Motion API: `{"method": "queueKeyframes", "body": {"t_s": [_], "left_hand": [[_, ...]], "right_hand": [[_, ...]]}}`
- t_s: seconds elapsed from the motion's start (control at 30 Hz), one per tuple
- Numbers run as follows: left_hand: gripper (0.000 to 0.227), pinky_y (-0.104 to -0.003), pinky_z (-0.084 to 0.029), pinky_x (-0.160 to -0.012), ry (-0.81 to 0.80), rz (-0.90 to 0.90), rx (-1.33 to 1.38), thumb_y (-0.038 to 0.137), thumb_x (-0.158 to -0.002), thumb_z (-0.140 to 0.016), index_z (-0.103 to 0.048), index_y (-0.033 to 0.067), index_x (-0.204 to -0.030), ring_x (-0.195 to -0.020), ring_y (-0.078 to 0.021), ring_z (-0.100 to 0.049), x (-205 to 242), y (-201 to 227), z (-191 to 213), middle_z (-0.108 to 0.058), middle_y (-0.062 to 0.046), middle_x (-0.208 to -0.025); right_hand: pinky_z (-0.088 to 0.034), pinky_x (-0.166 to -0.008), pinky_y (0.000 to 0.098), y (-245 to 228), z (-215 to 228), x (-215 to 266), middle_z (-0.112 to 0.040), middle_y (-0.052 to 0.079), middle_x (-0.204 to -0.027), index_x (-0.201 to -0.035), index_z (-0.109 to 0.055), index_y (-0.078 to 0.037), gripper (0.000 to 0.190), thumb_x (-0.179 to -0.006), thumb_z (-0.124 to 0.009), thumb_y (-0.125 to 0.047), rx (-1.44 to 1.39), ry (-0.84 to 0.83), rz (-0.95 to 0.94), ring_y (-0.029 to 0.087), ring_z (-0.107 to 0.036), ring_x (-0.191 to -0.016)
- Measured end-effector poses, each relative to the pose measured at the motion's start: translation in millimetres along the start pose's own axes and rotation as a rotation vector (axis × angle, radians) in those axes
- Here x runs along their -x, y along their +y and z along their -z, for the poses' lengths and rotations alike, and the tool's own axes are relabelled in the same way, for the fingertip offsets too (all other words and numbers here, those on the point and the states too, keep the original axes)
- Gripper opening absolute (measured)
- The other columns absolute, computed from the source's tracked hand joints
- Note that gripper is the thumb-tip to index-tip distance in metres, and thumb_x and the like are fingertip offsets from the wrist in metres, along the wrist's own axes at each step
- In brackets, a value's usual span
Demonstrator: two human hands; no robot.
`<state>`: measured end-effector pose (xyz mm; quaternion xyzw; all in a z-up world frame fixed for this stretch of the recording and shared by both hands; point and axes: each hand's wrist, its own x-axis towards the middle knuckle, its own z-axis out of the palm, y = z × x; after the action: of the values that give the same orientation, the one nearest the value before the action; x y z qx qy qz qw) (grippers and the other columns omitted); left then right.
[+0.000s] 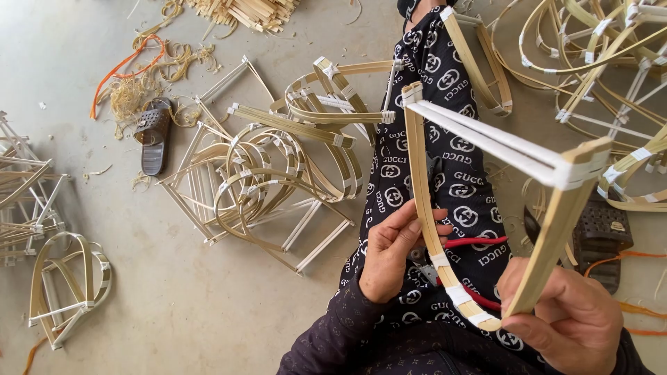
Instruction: The recorder is assembling and securing curved bamboo or plastic frames using strips, pliers, and a knife.
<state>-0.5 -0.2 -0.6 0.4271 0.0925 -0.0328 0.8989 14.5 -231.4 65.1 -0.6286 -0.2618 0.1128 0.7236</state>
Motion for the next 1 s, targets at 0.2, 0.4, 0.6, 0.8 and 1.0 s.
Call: {"method": "queueKeyframes", "body": {"t_s": [0.2,0.4,0.6,0.8,1.0], "left_hand": [[0.044,-0.036,-0.059,-0.096,0.069,-0.08,-0.066,0.009,-0.108,-0.049,-0.049,-0.0049,-0.15,-0.111,-0.0237,-0.07,8.7,23.5,-2.5,-0.067,-0.018,-0.131],[0.044,-0.032,-0.058,-0.091,0.065,-0.272,-0.377,0.0,-0.098,-0.063,-0.057,-0.0049,-0.142,-0.102,-0.0196,-0.069,44.8,48.2,-27.2,-0.07,-0.015,-0.118],[0.042,-0.033,-0.055,-0.095,-0.101,-0.445,-0.497,-0.008,-0.087,-0.08,-0.069,-0.0072,-0.127,-0.102,-0.0224,-0.072,66.0,39.3,-29.1,-0.073,-0.017,-0.108],[0.048,-0.037,-0.054,-0.101,-0.264,-0.182,-0.412,0.031,-0.099,-0.071,-0.071,-0.0075,-0.128,-0.109,-0.0267,-0.071,47.7,56.7,-21.4,-0.074,-0.019,-0.113],[0.076,-0.038,-0.044,-0.116,-0.205,-0.145,-0.235,0.059,-0.108,-0.034,-0.05,-0.0041,-0.147,-0.13,-0.0235,-0.061,9.5,47.7,-26.4,-0.062,-0.018,-0.14]], "right_hand": [[-0.054,-0.078,0.031,28.5,34.9,2.9,-0.068,0.011,-0.094,-0.11,-0.066,0.006,0.021,-0.103,-0.068,-0.014,0.179,0.26,-0.073,0.017,-0.062,-0.084],[-0.054,-0.094,0.0282,52.0,44.6,-27.4,-0.075,0.014,-0.111,-0.135,-0.061,0.007,0.038,-0.109,-0.049,-0.017,0.236,0.319,-0.297,0.016,-0.07,-0.101],[-0.059,-0.091,0.0304,64.0,41.0,-31.7,-0.078,0.012,-0.109,-0.127,-0.066,0.006,0.034,-0.108,-0.048,-0.017,0.302,0.243,-0.235,0.016,-0.074,-0.099],[-0.059,-0.084,0.0326,85.9,21.0,-18.1,-0.077,0.015,-0.105,-0.12,-0.069,0.008,0.035,-0.108,-0.049,-0.019,0.113,0.146,-0.287,0.02,-0.072,-0.096],[-0.062,-0.07,0.0284,100.8,-12.3,-16.3,-0.077,0.009,-0.097,-0.127,-0.065,0.002,0.038,-0.103,-0.047,-0.02,-0.178,0.122,-0.559,0.013,-0.075,-0.08]]}}
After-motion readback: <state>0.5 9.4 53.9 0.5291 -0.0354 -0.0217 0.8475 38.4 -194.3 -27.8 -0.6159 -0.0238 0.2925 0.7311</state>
